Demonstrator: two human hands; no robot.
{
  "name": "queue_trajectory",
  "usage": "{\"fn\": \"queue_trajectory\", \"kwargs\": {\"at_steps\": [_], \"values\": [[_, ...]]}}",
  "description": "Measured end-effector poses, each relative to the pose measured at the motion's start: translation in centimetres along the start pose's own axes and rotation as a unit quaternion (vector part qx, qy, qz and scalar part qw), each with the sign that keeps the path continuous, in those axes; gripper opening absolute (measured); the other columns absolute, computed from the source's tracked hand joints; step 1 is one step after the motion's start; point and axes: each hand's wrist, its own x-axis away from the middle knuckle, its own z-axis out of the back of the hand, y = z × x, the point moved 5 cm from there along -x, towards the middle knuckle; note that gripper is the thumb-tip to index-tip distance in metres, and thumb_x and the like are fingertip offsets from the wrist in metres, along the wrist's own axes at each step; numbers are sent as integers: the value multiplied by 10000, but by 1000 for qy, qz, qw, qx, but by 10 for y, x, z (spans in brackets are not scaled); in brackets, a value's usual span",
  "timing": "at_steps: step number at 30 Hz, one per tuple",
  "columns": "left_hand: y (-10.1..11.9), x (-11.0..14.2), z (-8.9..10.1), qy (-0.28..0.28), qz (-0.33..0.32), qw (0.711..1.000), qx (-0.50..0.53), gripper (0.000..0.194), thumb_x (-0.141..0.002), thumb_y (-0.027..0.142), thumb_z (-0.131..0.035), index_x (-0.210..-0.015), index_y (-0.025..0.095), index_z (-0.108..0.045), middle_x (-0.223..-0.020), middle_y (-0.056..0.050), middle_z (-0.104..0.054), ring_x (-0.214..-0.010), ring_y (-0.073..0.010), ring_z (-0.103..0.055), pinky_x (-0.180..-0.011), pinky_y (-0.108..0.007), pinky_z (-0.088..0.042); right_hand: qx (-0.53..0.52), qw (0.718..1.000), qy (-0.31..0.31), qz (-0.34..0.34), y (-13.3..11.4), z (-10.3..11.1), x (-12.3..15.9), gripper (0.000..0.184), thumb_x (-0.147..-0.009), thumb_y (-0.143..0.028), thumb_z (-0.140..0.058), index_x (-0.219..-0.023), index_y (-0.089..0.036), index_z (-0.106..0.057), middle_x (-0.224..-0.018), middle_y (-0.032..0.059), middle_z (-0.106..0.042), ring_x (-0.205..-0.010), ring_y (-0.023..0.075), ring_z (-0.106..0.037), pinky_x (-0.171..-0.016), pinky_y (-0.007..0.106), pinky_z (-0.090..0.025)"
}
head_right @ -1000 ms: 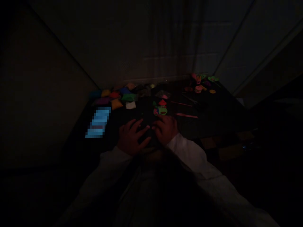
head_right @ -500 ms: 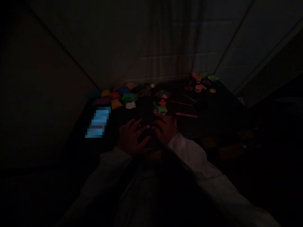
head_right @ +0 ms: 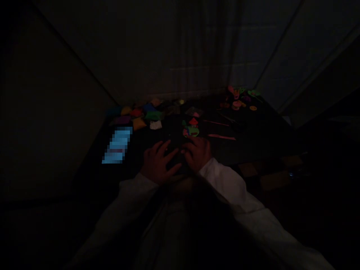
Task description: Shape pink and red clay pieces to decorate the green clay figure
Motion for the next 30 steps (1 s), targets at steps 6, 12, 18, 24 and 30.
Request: {"fn": "queue_trajectory", "kwargs": {"at_steps": [6,12,18,24,30], "values": [[-7,6,8,90,-11,996,21,327,-702,416,-521,-991,285,-599,-1231,-50,-461,-1146,-300,-331,-867,-474,-252,-1,1000,-9,-4,0,0,0,232,-733,-202,-442,-904,-220,-599,-1181,41,-481,-1054,204,-418,-899,394,-268],[-8,7,7,86,-7,996,20,299,-705,409,-519,-961,288,-615,-1193,-44,-496,-1145,-301,-333,-867,-474,-244,-3,1000,-2,-1,0,0,0,227,-731,-199,-439,-887,-214,-603,-1170,41,-490,-1050,201,-423,-893,383,-278],[-6,5,5,61,1,998,16,348,-722,437,-487,-1020,286,-585,-1212,-58,-477,-1156,-300,-316,-868,-481,-237,-4,1000,3,13,0,0,0,228,-726,-200,-447,-895,-210,-599,-1172,39,-486,-1047,190,-423,-893,366,-280],[-5,4,5,51,-3,999,20,369,-717,444,-488,-1025,264,-582,-1206,-79,-475,-1149,-309,-317,-864,-485,-243,-5,1000,1,5,1,0,0,235,-718,-191,-452,-902,-216,-596,-1174,37,-483,-1053,192,-418,-901,374,-272],[-6,4,5,53,4,998,25,384,-716,446,-488,-1038,255,-573,-1210,-82,-468,-1147,-302,-320,-874,-477,-243,-6,1000,-4,3,0,0,0,228,-726,-196,-446,-894,-212,-599,-1176,41,-483,-1051,196,-420,-897,377,-274]]}}
